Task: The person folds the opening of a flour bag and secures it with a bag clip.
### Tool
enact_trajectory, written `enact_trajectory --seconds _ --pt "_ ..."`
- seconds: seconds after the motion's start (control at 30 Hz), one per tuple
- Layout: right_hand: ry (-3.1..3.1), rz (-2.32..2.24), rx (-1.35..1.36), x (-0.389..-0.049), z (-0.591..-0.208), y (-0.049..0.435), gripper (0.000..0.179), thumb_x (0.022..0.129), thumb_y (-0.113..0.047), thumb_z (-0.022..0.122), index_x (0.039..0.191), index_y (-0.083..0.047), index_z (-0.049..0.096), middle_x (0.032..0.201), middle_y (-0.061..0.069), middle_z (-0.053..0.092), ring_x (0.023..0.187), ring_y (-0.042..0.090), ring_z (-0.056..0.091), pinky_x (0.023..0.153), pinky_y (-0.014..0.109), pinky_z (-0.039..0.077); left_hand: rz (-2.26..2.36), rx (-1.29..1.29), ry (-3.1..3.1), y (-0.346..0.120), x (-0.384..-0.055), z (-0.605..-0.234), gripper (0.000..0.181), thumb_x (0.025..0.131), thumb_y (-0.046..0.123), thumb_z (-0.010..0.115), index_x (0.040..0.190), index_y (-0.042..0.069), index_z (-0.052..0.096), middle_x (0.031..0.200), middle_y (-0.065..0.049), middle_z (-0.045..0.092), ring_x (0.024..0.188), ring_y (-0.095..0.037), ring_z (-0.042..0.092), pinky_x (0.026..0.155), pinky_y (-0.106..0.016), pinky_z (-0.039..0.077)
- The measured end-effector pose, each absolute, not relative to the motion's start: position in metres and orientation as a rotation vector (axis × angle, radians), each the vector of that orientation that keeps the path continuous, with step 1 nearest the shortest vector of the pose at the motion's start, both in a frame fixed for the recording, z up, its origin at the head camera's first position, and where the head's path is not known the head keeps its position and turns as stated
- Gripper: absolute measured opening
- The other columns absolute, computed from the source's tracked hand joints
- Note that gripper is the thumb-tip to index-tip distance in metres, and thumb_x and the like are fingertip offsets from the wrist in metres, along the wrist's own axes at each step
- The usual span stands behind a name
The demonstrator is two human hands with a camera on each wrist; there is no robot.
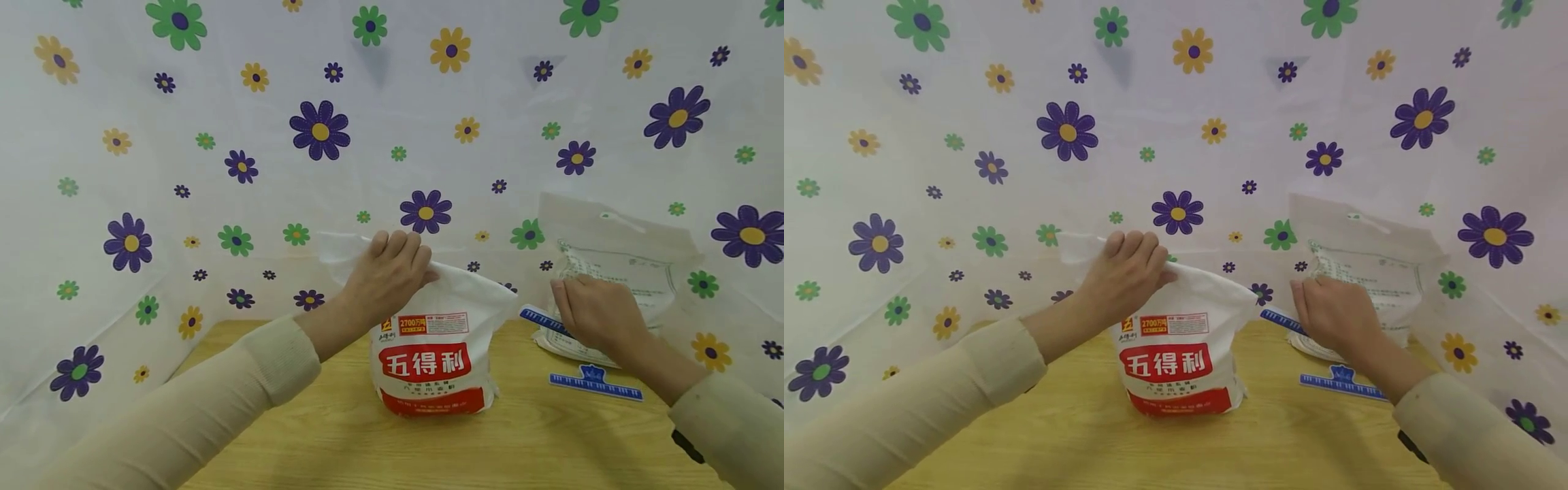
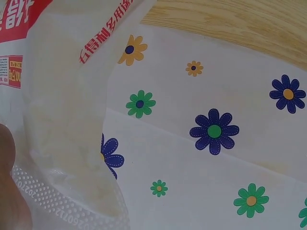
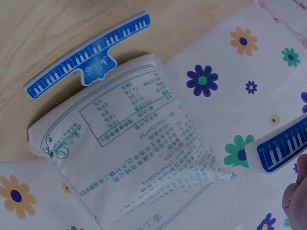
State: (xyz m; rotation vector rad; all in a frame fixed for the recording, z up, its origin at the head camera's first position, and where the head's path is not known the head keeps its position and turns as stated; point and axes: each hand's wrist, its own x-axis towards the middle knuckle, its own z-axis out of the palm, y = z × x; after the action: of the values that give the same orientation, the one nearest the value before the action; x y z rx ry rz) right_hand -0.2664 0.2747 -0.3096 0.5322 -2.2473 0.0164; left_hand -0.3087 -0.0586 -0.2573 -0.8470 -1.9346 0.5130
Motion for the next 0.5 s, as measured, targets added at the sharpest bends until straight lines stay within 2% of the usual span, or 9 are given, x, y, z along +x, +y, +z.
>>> enact_trajectory --seconds 0.27,0.5 --pt "-2.141 0.010 0.568 -0.272 -0.298 0.276 0.046 0.102 -0.023 0.047 0.058 -0.015 0.038 0.049 -0.004 0.028 0.042 0.009 0.024 0.042 0.023 0.019 0.500 -0.853 -1.931 -0.060 -0.310 -0.256 0.035 0.105 0.044 0.046 0.097 0.011 0.054 0.089 -0.003 0.049 0.084 -0.021 0.041 0.081 -0.036 0.030" --pt "-2.099 0.033 0.571 -0.277 -0.290 0.271 0.052 0.107 -0.032 0.039 0.058 -0.014 0.039 0.049 -0.004 0.028 0.042 0.008 0.023 0.042 0.023 0.020 0.488 -0.868 -1.903 -0.060 -0.311 -0.256 0.034 0.104 0.044 0.047 0.097 0.012 0.054 0.089 -0.002 0.050 0.084 -0.021 0.042 0.081 -0.036 0.031"
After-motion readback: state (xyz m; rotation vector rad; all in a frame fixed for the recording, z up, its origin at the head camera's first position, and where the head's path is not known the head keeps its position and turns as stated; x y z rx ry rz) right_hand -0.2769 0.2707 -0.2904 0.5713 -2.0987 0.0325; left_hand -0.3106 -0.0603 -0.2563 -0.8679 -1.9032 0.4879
